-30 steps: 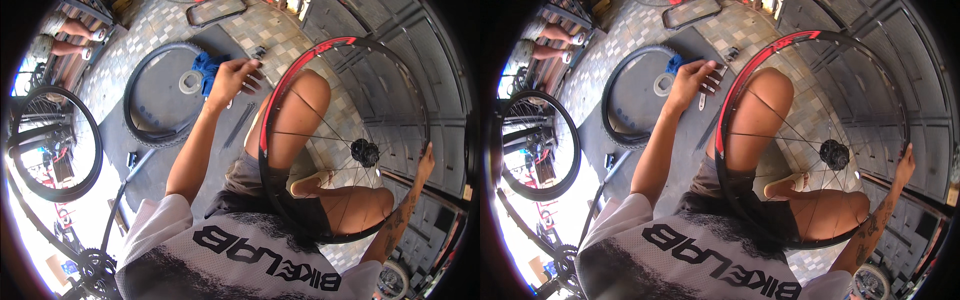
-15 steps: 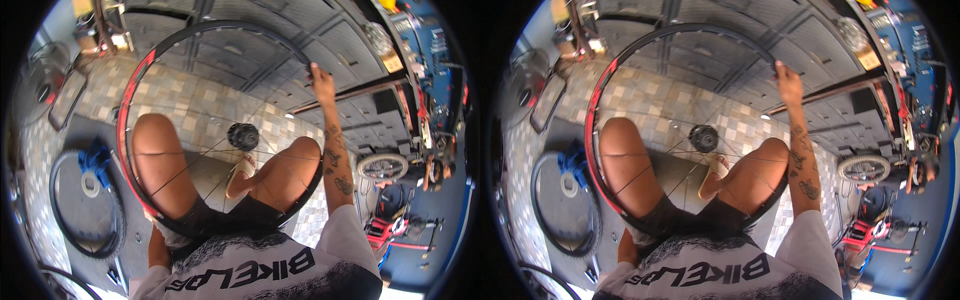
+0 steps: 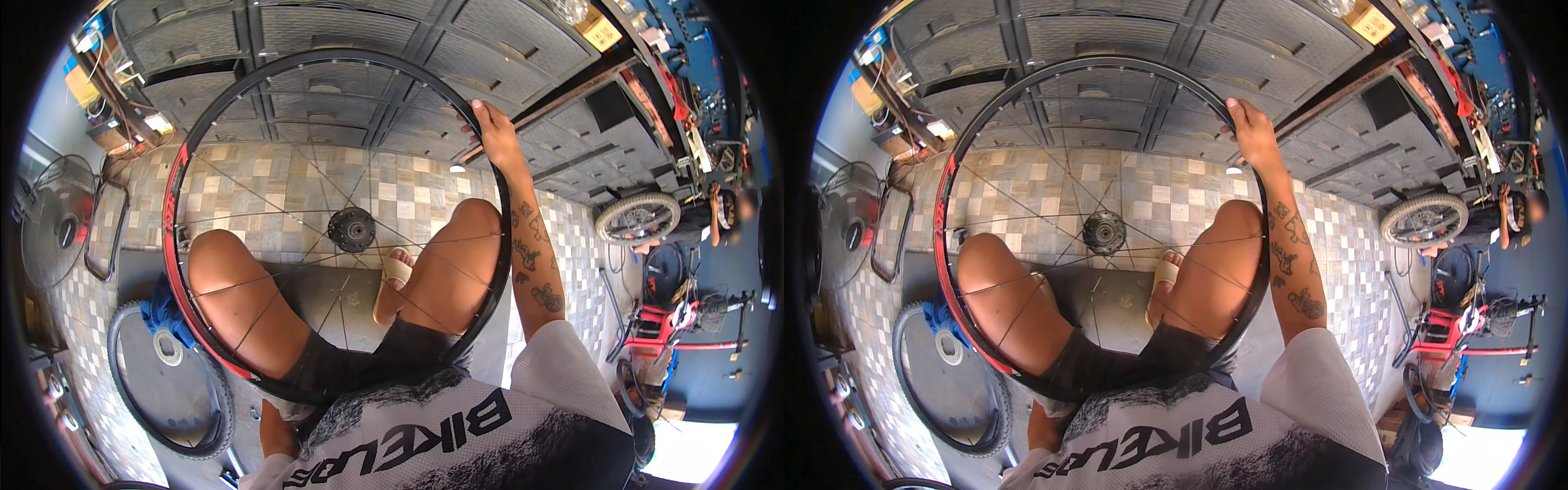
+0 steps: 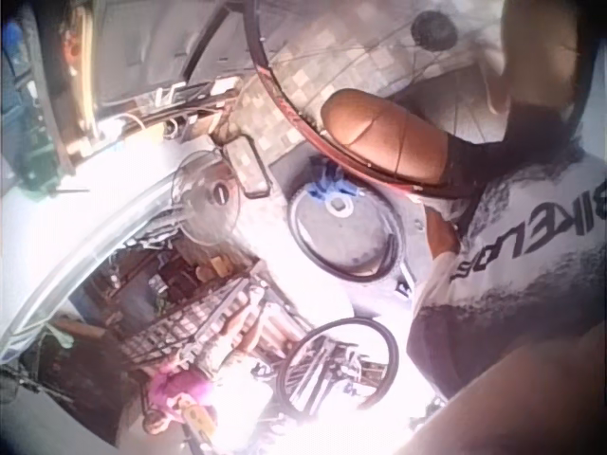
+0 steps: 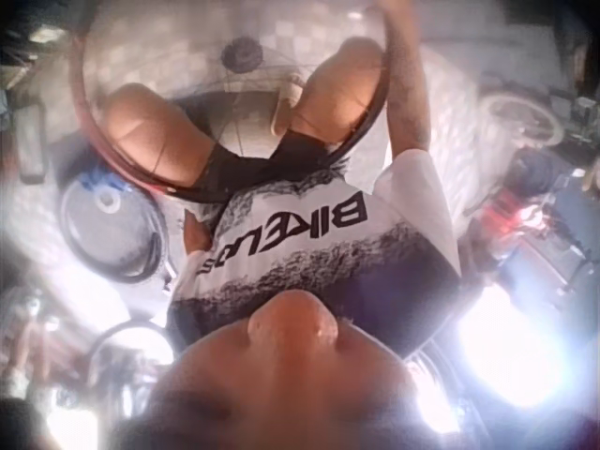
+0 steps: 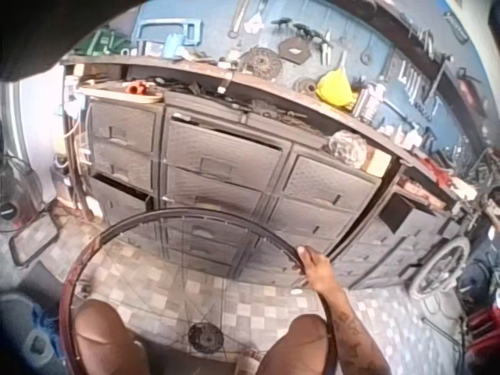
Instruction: The person laces spokes into a bicycle wheel rim, threading each spoke through the rim holes and seating them against the hub. The person rotates the wheel periodically to access different spoke positions and continues the lacing process.
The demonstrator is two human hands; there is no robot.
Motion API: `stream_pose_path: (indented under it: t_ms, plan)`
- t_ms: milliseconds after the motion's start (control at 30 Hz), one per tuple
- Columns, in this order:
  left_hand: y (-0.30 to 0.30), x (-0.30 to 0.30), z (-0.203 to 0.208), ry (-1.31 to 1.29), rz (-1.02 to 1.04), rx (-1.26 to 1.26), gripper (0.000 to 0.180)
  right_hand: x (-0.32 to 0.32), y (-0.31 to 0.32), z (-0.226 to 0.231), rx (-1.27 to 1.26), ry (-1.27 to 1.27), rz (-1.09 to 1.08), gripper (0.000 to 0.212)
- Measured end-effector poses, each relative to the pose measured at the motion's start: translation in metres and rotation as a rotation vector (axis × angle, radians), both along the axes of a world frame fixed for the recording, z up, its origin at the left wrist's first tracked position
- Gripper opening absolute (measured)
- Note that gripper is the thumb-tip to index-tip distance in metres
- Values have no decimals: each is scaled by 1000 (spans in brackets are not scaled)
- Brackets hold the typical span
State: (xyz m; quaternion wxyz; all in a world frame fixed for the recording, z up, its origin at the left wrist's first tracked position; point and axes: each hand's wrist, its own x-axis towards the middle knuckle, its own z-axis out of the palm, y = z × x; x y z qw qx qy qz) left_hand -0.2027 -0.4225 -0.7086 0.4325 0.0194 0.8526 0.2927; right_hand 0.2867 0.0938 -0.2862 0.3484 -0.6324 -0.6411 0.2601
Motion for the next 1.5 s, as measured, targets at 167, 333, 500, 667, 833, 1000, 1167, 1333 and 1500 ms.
stream_pose_path:
  t_ms: [167,333,500,667,833,1000,1167,1333,1500]
  plan:
    - [29,-15,36,-106,139,430,37,40,-51,-10,-163,170,-93,42]
    - [180,-140,163,592,179,877,27,49,-94,-29,-206,140,-282,41]
    - [335,-166,319,-93,-237,1141,36,35,-104,-51,-34,97,-345,40]
    - [376,-109,391,-220,-385,1020,21,29,-82,-55,54,110,-282,38]
    - [319,-97,420,-119,-403,980,21,26,-5,-14,110,-13,-93,43]
    - [224,-81,421,-33,-422,805,26,-8,78,39,72,70,176,43]
    - [136,-56,402,-241,-383,805,19,-67,110,58,-15,-17,283,44]
    - [94,-46,389,-262,-357,815,18,-95,101,45,-31,-14,382,46]
    - [99,-59,428,2,-352,745,26,-97,76,46,164,-115,195,39]
